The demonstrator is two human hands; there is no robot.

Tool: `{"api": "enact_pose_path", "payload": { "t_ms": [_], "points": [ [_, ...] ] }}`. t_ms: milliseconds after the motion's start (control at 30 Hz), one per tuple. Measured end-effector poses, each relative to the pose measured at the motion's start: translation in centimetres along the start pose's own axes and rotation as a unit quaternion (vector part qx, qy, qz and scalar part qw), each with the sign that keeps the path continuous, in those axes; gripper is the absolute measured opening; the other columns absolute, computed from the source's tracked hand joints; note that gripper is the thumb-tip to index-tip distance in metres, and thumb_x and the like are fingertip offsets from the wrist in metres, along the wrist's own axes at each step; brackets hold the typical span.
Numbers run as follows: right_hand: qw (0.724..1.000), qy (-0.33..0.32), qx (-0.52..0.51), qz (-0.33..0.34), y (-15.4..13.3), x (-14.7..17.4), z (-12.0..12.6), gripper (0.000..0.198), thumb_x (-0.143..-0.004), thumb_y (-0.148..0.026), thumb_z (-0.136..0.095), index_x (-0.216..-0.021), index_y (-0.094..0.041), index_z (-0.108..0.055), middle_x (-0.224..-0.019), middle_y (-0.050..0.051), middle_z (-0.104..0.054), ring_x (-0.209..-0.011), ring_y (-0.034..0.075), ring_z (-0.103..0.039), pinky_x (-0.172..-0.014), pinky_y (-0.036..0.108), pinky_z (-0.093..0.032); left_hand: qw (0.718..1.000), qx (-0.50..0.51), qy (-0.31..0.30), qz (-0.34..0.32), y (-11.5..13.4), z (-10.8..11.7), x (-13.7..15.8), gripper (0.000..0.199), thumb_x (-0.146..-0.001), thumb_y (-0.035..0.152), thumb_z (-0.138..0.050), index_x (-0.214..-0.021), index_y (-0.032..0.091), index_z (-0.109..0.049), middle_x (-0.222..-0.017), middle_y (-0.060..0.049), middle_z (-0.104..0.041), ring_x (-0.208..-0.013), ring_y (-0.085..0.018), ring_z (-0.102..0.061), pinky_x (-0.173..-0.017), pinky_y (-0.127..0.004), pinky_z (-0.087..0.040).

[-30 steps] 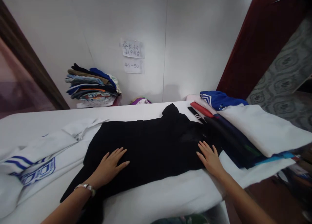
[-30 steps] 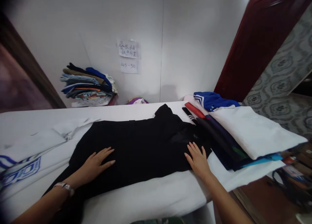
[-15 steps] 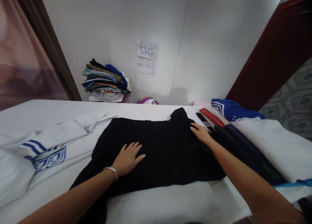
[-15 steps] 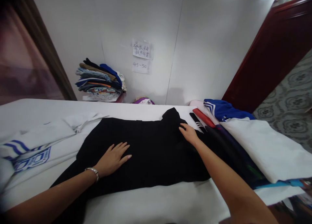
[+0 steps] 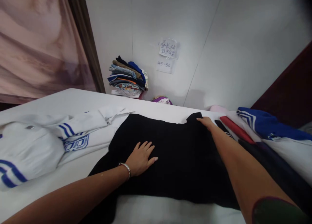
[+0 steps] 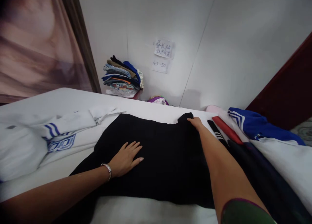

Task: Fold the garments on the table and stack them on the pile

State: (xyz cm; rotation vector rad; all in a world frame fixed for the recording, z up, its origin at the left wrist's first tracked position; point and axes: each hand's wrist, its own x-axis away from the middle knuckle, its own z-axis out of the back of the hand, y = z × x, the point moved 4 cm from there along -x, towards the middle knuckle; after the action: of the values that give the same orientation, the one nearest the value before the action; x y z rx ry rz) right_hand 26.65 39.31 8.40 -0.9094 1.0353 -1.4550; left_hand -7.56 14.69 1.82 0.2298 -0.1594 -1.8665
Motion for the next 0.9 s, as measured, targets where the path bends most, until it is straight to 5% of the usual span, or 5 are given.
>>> {"api": "enact_pose_path", "payload": {
  "t_ms": [267, 600, 700, 800, 900],
  "points": [
    [0.969, -0.088, -0.228, 0.021, -0.2, 8.8, 5.9, 0.033, -0.063, -0.018, -0.067, -0.096, -0.022, -0.065, -0.093, 0.002, -0.073, -0.089, 0.021, -0.069, -0.079, 0.032, -0.056, 1.000, 0.010, 0.014, -0.004, -0.1, -0.2, 0.0, 0.067, -0.090, 0.063, -0.027, -0.134, 0.019, -0.050, -0.143, -0.012, -0.046, -0.136, -0.031, -0.033, -0.111, -0.053, -0.019],
    [0.925, -0.159, -0.208, -0.277, 4.6, 18.0, 4.7, 0.038, -0.078, -0.052, -0.062, -0.097, -0.019, -0.065, -0.095, 0.011, -0.073, -0.099, 0.025, -0.067, -0.084, 0.038, -0.056, 1.000, -0.010, 0.007, -0.004, 0.1, 0.3, -0.2, 0.065, -0.090, 0.060, -0.031, -0.133, 0.017, -0.051, -0.142, -0.013, -0.047, -0.135, -0.031, -0.036, -0.110, -0.050, -0.022],
    [0.956, -0.109, -0.158, -0.222, 4.2, 18.9, 4.0, 0.032, -0.073, -0.040, -0.071, -0.095, -0.018, -0.066, -0.092, 0.010, -0.073, -0.096, 0.026, -0.068, -0.087, 0.040, -0.055, 1.000, -0.011, 0.005, -0.002, 0.2, 0.5, -0.2, 0.065, -0.090, 0.060, -0.030, -0.133, 0.016, -0.051, -0.142, -0.013, -0.047, -0.134, -0.031, -0.037, -0.110, -0.050, -0.022],
    [0.996, -0.030, -0.058, -0.066, 3.5, 20.4, 4.2, 0.031, -0.070, -0.037, -0.075, -0.095, -0.018, -0.069, -0.097, 0.009, -0.073, -0.102, 0.027, -0.065, -0.096, 0.042, -0.050, 1.000, -0.014, 0.006, -0.001, 0.1, 0.4, -0.2, 0.064, -0.090, 0.060, -0.030, -0.133, 0.017, -0.052, -0.142, -0.012, -0.047, -0.134, -0.030, -0.037, -0.110, -0.049, -0.022],
    [0.995, -0.052, 0.017, 0.085, 3.2, 23.2, 4.2, 0.037, -0.069, -0.038, -0.075, -0.100, -0.019, -0.070, -0.105, 0.007, -0.071, -0.110, 0.027, -0.061, -0.105, 0.043, -0.043, 1.000, -0.009, 0.014, -0.004, 0.0, 0.1, -0.2, 0.064, -0.090, 0.061, -0.030, -0.133, 0.018, -0.052, -0.141, -0.012, -0.048, -0.133, -0.030, -0.038, -0.110, -0.049, -0.022]
  ]
}}
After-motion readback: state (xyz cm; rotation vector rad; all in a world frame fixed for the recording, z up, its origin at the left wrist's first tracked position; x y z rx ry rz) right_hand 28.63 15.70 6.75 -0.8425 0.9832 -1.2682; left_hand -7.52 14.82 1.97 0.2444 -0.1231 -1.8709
